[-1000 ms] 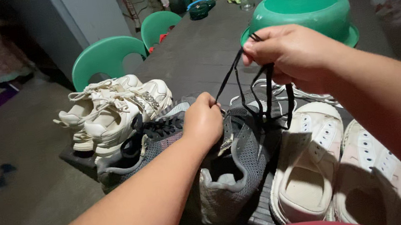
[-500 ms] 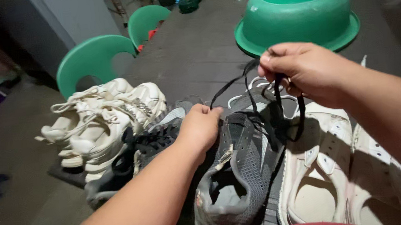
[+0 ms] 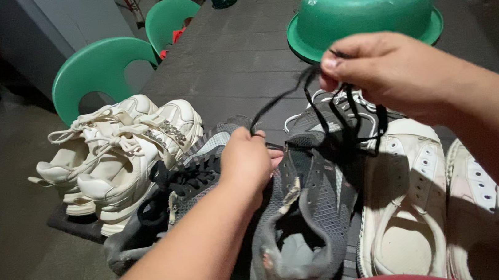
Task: The person threads black shoelaces through the eyelets of a pair of grey sneakers placed on a table. They pull the laces through each eyelet sequentially and adjust the tension, working on one shoe at a time.
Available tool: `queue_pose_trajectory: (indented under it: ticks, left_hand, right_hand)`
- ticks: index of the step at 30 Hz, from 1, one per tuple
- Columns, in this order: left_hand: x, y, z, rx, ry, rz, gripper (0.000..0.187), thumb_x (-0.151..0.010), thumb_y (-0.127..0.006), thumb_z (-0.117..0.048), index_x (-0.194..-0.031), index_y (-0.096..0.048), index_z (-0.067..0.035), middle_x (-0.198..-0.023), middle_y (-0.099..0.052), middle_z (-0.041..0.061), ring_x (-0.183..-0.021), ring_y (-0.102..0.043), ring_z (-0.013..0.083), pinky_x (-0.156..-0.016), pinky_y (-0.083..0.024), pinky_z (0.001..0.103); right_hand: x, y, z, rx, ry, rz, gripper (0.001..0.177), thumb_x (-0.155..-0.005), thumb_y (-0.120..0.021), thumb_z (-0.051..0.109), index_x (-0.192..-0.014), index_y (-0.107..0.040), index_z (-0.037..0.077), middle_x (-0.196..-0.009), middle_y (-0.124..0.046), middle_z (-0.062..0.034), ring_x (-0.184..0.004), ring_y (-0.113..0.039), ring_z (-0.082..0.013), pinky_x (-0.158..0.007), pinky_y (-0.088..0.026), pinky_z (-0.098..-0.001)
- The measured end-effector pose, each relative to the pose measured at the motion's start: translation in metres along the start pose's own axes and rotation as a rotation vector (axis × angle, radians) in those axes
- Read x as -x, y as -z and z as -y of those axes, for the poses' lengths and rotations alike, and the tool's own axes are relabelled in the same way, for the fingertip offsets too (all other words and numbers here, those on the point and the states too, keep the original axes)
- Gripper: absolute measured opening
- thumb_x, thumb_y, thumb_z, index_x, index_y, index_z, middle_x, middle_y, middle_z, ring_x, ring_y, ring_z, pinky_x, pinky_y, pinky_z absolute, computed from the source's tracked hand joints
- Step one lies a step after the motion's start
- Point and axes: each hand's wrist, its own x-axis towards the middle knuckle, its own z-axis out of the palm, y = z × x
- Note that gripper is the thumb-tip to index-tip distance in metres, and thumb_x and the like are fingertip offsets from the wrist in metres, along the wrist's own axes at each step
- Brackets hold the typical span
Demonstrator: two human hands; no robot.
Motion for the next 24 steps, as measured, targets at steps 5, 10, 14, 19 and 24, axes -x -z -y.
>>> queue_pose_trajectory:
  ticks: [5,10,14,19,24]
  left_hand:
    - [-0.001,0.009,-0.009,0.033,0.077,0.162,0.03,-0.096,-0.049,-0.026,-0.091,-0.067,-0.002,-0.092,-0.074,0.013,-0.082,-0.074,0.0273,-0.072,-0.056,0.041]
    - [0.008,0.001,-0.01,-0.802,-0.188,0.01,0.046,-0.093,-0.06,-0.046,-0.11,-0.065,-0.003,-0.109,-0.071,0.021,-0.106,-0.067,0.0373,-0.093,-0.051,0.045]
    - [0.005,-0.004,-0.011,-0.925,-0.349,0.058,0.04,-0.098,-0.049,-0.036,-0.113,-0.07,-0.006,-0.119,-0.069,0.022,-0.113,-0.063,0.0402,-0.098,-0.047,0.049]
    - [0.012,-0.006,-0.008,-0.819,-0.47,-0.039,0.035,-0.095,-0.05,-0.027,-0.102,-0.074,-0.002,-0.106,-0.072,0.025,-0.105,-0.066,0.0436,-0.096,-0.049,0.05]
    - [0.023,-0.006,-0.005,-0.71,-0.577,-0.155,0.031,-0.09,-0.053,-0.023,-0.094,-0.073,0.0,-0.101,-0.07,0.026,-0.1,-0.065,0.0459,-0.091,-0.05,0.052]
  right_hand:
    - [0.005,0.005,-0.002,-0.233,-0.102,-0.102,0.023,-0.1,-0.056,0.03,-0.101,-0.067,0.011,-0.092,-0.066,0.0021,-0.069,-0.044,-0.0083,-0.063,-0.037,-0.0254]
    - [0.007,0.019,0.009,-0.28,0.039,-0.171,0.023,-0.105,-0.054,0.035,-0.102,-0.063,0.014,-0.093,-0.063,0.004,-0.073,-0.049,-0.0058,-0.063,-0.039,-0.0238]
    - [0.009,0.019,0.015,-0.323,0.103,-0.116,0.02,-0.105,-0.055,0.031,-0.1,-0.062,0.013,-0.091,-0.065,0.0011,-0.067,-0.047,-0.0087,-0.06,-0.039,-0.0259]
    - [0.014,0.017,0.015,-0.306,0.076,-0.093,0.023,-0.105,-0.054,0.03,-0.098,-0.063,0.011,-0.091,-0.065,0.0008,-0.068,-0.046,-0.0079,-0.061,-0.039,-0.0255]
    - [0.018,0.016,0.015,-0.284,0.025,-0.103,0.025,-0.104,-0.054,0.031,-0.097,-0.065,0.01,-0.091,-0.064,0.0002,-0.068,-0.045,-0.0084,-0.06,-0.037,-0.0256]
